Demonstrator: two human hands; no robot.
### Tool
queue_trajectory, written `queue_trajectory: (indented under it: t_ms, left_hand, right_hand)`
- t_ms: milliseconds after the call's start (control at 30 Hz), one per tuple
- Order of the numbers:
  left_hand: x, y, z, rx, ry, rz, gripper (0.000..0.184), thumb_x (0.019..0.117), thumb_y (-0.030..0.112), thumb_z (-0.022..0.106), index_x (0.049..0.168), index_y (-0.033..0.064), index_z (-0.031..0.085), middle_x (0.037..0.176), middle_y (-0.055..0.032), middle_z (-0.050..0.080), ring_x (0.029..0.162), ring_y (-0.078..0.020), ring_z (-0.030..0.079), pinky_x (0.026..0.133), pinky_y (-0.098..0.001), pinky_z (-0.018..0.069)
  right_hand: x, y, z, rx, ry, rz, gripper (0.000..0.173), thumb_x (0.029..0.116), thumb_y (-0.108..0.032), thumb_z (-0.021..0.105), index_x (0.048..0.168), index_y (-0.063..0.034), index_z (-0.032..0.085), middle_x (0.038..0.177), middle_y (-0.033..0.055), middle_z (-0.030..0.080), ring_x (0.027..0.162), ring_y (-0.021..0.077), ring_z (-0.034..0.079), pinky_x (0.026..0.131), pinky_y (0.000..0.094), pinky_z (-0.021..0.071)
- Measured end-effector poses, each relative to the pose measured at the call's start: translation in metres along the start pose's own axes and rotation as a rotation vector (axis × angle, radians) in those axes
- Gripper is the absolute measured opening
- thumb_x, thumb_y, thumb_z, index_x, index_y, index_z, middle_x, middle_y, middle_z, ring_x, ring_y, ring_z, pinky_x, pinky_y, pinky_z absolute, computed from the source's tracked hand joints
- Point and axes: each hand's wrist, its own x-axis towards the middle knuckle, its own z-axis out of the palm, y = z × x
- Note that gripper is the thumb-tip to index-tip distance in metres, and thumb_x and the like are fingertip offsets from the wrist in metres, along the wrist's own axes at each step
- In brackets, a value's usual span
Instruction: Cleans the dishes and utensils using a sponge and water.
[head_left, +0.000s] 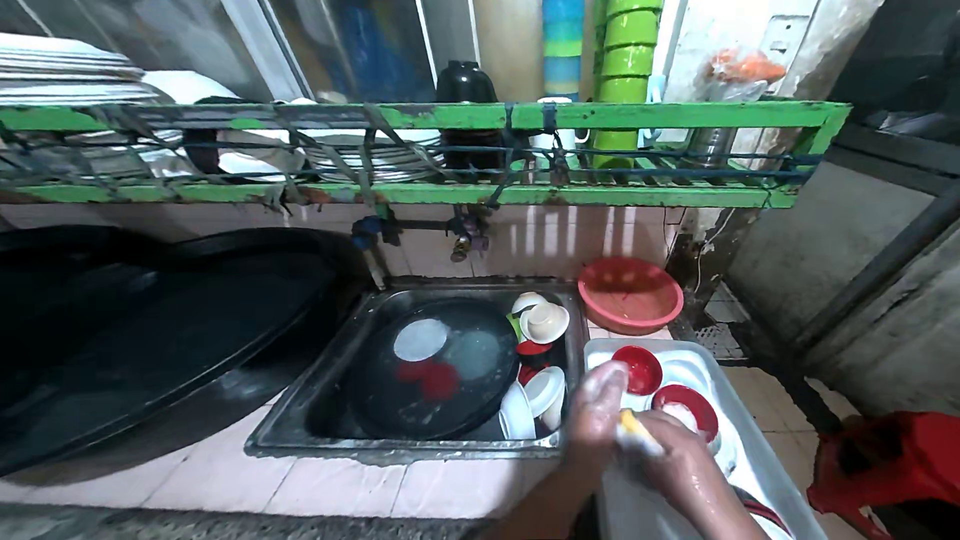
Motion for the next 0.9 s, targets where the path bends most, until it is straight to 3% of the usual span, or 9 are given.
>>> queue_trajectory:
  t_ms: [100, 267, 433, 533, 600, 667, 733, 800, 900]
  left_hand:
    - [0.033, 0.001, -0.064, 0.217, 0.141, 0.115, 0.036, 0.1073, 0.022, 0.048, 0.131, -0.0019, 0.062, 0.131, -0.0181, 0.064, 0.122, -0.0247, 0.061, 0.105, -0.0437, 0.0500]
    - [0.085, -0.002, -0.151, 0.840, 0.300, 0.179, 0.038, 0.1097, 0.013, 0.041, 0.136, -0.0073, 0.059, 0.150, -0.0266, 0.049, 0.143, -0.0418, 0.044, 0.120, -0.0551, 0.0324]
    - [0.065, 0.002, -0.006, 0.769, -0.244, 0.139, 0.044, 0.1034, 0.021, 0.055, 0.144, 0.0033, 0.054, 0.148, -0.0177, 0.053, 0.135, -0.0290, 0.053, 0.113, -0.0475, 0.0449]
    - [0.037, -0.021, 0.072, 0.742, -0.783, 0.151, 0.057, 0.1033, 0.029, 0.055, 0.153, 0.0018, 0.045, 0.158, -0.0175, 0.044, 0.147, -0.0276, 0.042, 0.122, -0.0466, 0.0328]
    - [0.024, -0.038, 0.097, 0.996, -0.910, 0.176, 0.056, 0.1059, 0.032, 0.050, 0.151, 0.0005, 0.046, 0.159, -0.0183, 0.042, 0.149, -0.0318, 0.038, 0.124, -0.0540, 0.0266]
    - [0.016, -0.044, 0.103, 1.140, -0.942, 0.091, 0.050, 0.1044, 0.018, 0.050, 0.149, -0.0027, 0.046, 0.158, -0.0225, 0.042, 0.149, -0.0389, 0.035, 0.123, -0.0609, 0.0224]
    - [0.020, -0.048, 0.100, 1.048, -0.869, 0.010, 0.038, 0.1029, 0.010, 0.050, 0.137, -0.0035, 0.057, 0.144, -0.0227, 0.056, 0.137, -0.0373, 0.050, 0.117, -0.0573, 0.0365]
    - [0.030, -0.043, 0.089, 0.606, -0.709, -0.182, 0.036, 0.1058, 0.014, 0.048, 0.133, -0.0073, 0.057, 0.130, -0.0243, 0.063, 0.124, -0.0335, 0.060, 0.108, -0.0505, 0.0458]
    - [0.025, -0.030, 0.070, -0.084, -0.551, -0.451, 0.033, 0.1033, 0.011, 0.054, 0.135, 0.0001, 0.053, 0.114, -0.0131, 0.067, 0.100, -0.0199, 0.067, 0.089, -0.0394, 0.0564]
  right_hand:
    - [-0.029, -0.005, -0.013, 0.112, -0.188, 0.092, 0.038, 0.0883, -0.006, 0.073, 0.123, 0.0068, 0.069, 0.125, 0.0263, 0.068, 0.119, 0.0407, 0.065, 0.107, 0.0547, 0.0491]
    - [-0.062, 0.034, -0.008, 0.001, -0.416, 0.024, 0.040, 0.0928, -0.014, 0.071, 0.127, 0.0052, 0.067, 0.127, 0.0284, 0.066, 0.124, 0.0454, 0.061, 0.109, 0.0586, 0.0456]
    - [-0.054, 0.038, 0.021, -0.215, -0.576, 0.108, 0.053, 0.0872, -0.040, 0.076, 0.128, -0.0062, 0.068, 0.129, 0.0222, 0.065, 0.123, 0.0435, 0.060, 0.101, 0.0625, 0.0495]
    - [-0.058, 0.037, 0.023, -0.289, -0.607, 0.128, 0.060, 0.0835, -0.040, 0.079, 0.132, -0.0083, 0.066, 0.134, 0.0201, 0.063, 0.123, 0.0438, 0.059, 0.097, 0.0646, 0.0506]
    - [-0.059, 0.037, 0.022, -0.287, -0.614, 0.146, 0.056, 0.0865, -0.033, 0.077, 0.135, -0.0065, 0.064, 0.137, 0.0214, 0.061, 0.125, 0.0444, 0.058, 0.099, 0.0647, 0.0491]
    - [-0.059, 0.038, 0.021, -0.269, -0.622, 0.156, 0.051, 0.0886, -0.028, 0.074, 0.134, -0.0060, 0.065, 0.134, 0.0216, 0.063, 0.124, 0.0429, 0.059, 0.101, 0.0621, 0.0493]
    - [-0.058, 0.038, 0.012, -0.207, -0.616, 0.197, 0.050, 0.0886, -0.023, 0.075, 0.134, -0.0042, 0.065, 0.130, 0.0223, 0.066, 0.122, 0.0412, 0.062, 0.104, 0.0596, 0.0485]
    - [-0.062, 0.032, -0.013, 0.011, -0.472, 0.292, 0.050, 0.0884, -0.015, 0.077, 0.133, 0.0031, 0.063, 0.129, 0.0261, 0.066, 0.123, 0.0412, 0.062, 0.109, 0.0583, 0.0456]
    - [-0.076, 0.026, -0.044, 0.374, 0.113, 0.397, 0.054, 0.0854, -0.007, 0.076, 0.132, 0.0121, 0.058, 0.125, 0.0255, 0.066, 0.117, 0.0275, 0.065, 0.106, 0.0441, 0.0508]
